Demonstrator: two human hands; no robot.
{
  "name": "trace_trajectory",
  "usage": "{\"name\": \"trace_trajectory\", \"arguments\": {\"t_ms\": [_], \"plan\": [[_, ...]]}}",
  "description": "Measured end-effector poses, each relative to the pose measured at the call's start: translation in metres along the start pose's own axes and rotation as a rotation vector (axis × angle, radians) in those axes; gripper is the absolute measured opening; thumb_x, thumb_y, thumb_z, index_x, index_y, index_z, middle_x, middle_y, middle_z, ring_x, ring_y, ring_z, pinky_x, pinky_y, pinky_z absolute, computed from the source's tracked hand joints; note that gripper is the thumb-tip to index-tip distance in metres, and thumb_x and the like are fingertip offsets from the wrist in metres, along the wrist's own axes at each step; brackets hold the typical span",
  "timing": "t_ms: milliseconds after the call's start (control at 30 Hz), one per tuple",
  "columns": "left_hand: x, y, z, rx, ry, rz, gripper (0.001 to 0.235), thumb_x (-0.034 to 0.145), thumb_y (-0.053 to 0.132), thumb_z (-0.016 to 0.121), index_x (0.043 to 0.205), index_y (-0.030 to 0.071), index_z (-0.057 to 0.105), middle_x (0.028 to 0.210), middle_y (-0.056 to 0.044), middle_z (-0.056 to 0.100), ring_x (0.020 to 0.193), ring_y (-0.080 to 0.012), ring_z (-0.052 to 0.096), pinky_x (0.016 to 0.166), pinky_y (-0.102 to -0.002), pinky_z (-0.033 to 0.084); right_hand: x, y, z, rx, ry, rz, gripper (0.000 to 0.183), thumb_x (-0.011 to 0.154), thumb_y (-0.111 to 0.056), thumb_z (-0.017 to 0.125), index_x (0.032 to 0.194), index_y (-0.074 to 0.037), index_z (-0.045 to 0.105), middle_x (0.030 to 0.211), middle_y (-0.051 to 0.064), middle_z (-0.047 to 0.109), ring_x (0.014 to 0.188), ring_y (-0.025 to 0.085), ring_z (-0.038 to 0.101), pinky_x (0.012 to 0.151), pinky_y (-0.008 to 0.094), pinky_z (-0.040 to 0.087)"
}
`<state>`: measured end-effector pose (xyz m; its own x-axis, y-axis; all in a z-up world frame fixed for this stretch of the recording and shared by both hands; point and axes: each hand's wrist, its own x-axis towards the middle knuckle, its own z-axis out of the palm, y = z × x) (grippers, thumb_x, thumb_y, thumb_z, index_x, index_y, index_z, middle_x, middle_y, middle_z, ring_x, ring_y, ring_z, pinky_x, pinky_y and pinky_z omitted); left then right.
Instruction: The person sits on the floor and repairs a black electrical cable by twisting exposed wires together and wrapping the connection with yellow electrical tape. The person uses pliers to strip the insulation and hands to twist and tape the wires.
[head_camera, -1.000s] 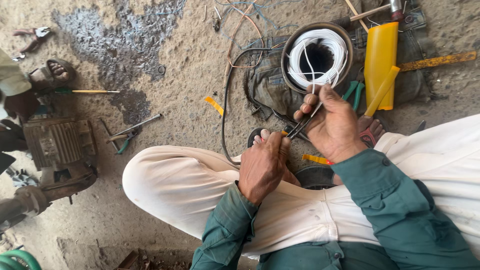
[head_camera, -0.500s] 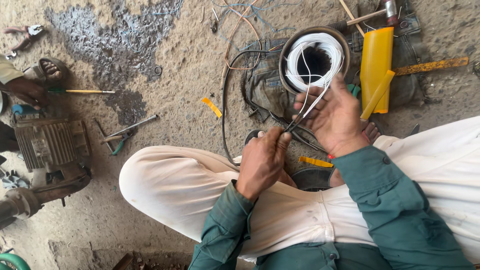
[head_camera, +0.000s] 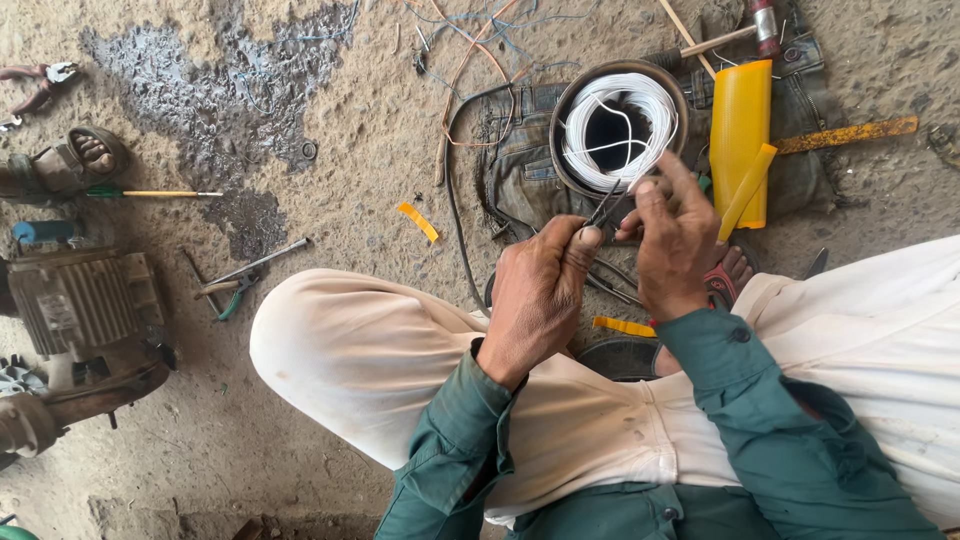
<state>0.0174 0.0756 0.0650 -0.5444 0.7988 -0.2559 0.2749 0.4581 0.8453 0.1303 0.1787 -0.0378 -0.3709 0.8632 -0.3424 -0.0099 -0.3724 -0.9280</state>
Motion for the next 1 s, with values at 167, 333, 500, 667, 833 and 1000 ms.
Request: {"name": "trace_trajectory", "arguments": {"t_ms": [167, 333, 500, 667, 833, 1000], "plan": [[0.004, 0.008, -0.002, -0.014, 0.013, 0.041, 0.032, 0.106, 0.035, 0.053, 0.108, 0.007, 0.068, 0.075, -0.015, 0.067, 0.067, -0.034, 0.068, 0.06, -0.042, 0.049, 0.013, -0.007, -0.006, 0.193, -0.119, 0.049, 0.047, 0.104, -0.009, 0.06, 0.15, 0.001, 0.053, 0.103, 0.004, 0.061, 0.076, 0.008, 0.059, 0.063, 0.025, 0.057], [0.018, 0.015, -0.007, 0.026, 0.032, 0.033, 0.032, 0.106, 0.034, 0.054, 0.105, 0.006, 0.069, 0.073, -0.016, 0.067, 0.067, -0.0353, 0.069, 0.061, -0.043, 0.05, 0.017, -0.011, -0.006, 0.037, -0.124, 0.008, 0.045, 0.101, -0.004, 0.062, 0.145, 0.004, 0.055, 0.119, 0.004, 0.057, 0.087, 0.01, 0.066, 0.066, 0.026, 0.06], [0.03, 0.026, -0.013, 0.123, 0.024, 0.112, 0.032, 0.106, 0.034, 0.054, 0.102, 0.007, 0.07, 0.08, -0.018, 0.069, 0.073, -0.0383, 0.069, 0.061, -0.045, 0.048, 0.023, -0.017, -0.005, 0.099, -0.231, -0.019, 0.05, 0.098, -0.002, 0.063, 0.147, -0.004, 0.05, 0.133, 0.01, 0.059, 0.089, 0.011, 0.069, 0.068, 0.024, 0.06], [0.036, 0.029, -0.023, 0.136, 0.044, 0.04, 0.031, 0.103, 0.034, 0.055, 0.1, 0.007, 0.071, 0.074, -0.018, 0.068, 0.068, -0.0375, 0.069, 0.06, -0.046, 0.049, 0.028, -0.021, -0.011, 0.074, -0.348, 0.006, 0.033, 0.104, -0.001, 0.071, 0.136, 0.002, 0.061, 0.108, 0.016, 0.063, 0.089, 0.013, 0.066, 0.073, 0.028, 0.061], [0.035, 0.021, -0.036, 0.119, 0.044, 0.009, 0.029, 0.102, 0.032, 0.056, 0.095, 0.008, 0.071, 0.068, -0.012, 0.071, 0.065, -0.031, 0.072, 0.06, -0.042, 0.051, 0.027, -0.031, -0.02, -0.196, -0.409, -0.105, 0.013, 0.101, -0.007, 0.072, 0.112, -0.007, 0.065, 0.102, 0.0, 0.067, 0.085, 0.011, 0.068, 0.072, 0.026, 0.059], [0.027, 0.003, -0.044, 0.348, 0.001, -0.048, 0.022, 0.099, 0.03, 0.063, 0.096, 0.012, 0.075, 0.07, -0.015, 0.071, 0.059, -0.0334, 0.068, 0.057, -0.045, 0.047, 0.012, -0.062, -0.037, -0.931, -0.511, -0.607, 0.015, 0.089, -0.01, 0.078, 0.104, -0.008, 0.074, 0.105, 0.008, 0.074, 0.092, 0.026, 0.073, 0.079, 0.035, 0.059]]}}
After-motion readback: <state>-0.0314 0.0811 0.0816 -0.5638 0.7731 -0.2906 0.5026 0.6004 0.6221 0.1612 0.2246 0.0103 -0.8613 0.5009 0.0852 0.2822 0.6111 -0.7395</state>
